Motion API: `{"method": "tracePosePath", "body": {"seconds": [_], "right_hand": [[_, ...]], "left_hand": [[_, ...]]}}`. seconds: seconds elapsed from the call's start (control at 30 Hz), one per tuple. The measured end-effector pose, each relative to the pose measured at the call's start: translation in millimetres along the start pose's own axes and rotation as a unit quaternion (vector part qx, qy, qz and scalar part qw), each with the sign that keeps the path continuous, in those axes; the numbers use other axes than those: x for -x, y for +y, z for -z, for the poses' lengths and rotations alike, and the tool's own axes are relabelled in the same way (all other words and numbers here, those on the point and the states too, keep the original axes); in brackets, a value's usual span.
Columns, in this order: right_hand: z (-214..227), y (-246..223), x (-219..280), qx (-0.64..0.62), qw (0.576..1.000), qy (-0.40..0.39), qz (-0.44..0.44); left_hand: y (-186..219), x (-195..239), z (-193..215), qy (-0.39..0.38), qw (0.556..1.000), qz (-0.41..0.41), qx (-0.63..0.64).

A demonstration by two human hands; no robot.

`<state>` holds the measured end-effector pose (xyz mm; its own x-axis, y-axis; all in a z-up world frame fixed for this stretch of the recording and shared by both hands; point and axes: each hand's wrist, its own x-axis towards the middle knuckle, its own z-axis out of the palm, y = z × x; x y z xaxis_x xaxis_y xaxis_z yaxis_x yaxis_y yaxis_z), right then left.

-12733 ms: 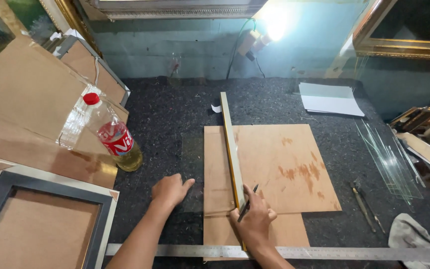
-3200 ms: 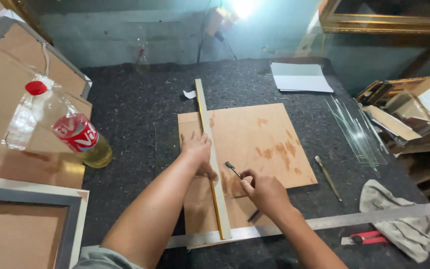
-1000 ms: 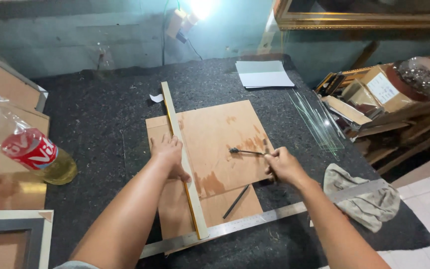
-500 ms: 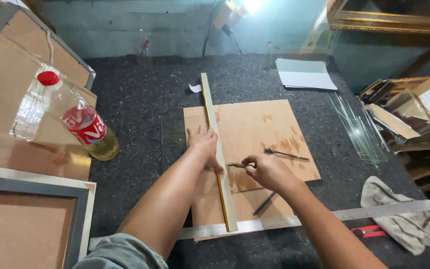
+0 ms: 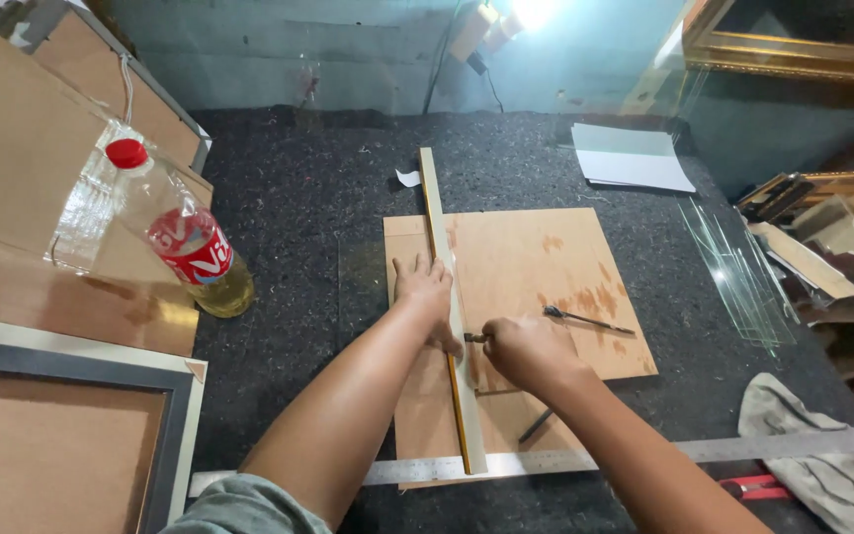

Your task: Measuring, marking, and cutting a piece of glass for a picture frame using a ruler and glass cutter.

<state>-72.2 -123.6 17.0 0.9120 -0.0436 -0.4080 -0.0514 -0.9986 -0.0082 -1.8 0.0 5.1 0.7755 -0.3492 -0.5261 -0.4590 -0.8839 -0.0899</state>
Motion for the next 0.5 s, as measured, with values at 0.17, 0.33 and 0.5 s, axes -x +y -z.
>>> {"method": "tracePosePath", "body": {"seconds": [0.17, 0.33, 0.5], "right_hand": [[-9.6, -2.9, -60.2, 0.126, 0.981, 0.103, 0.101], [18.6, -18.3, -138.7, 0.076, 0.985, 0.095, 0.125], [46.3, -31.6, -179.0, 0.06, 0.991, 0.091, 0.082]], "left_hand": [[1.1, -13.1, -9.7, 0.018, 1.0, 0.003, 0.005], [2.8, 11.5, 6.3, 0.011, 1.0, 0.005, 0.001], [2.6, -13.7, -5.2, 0.001, 1.0, 0.005, -0.008]]}}
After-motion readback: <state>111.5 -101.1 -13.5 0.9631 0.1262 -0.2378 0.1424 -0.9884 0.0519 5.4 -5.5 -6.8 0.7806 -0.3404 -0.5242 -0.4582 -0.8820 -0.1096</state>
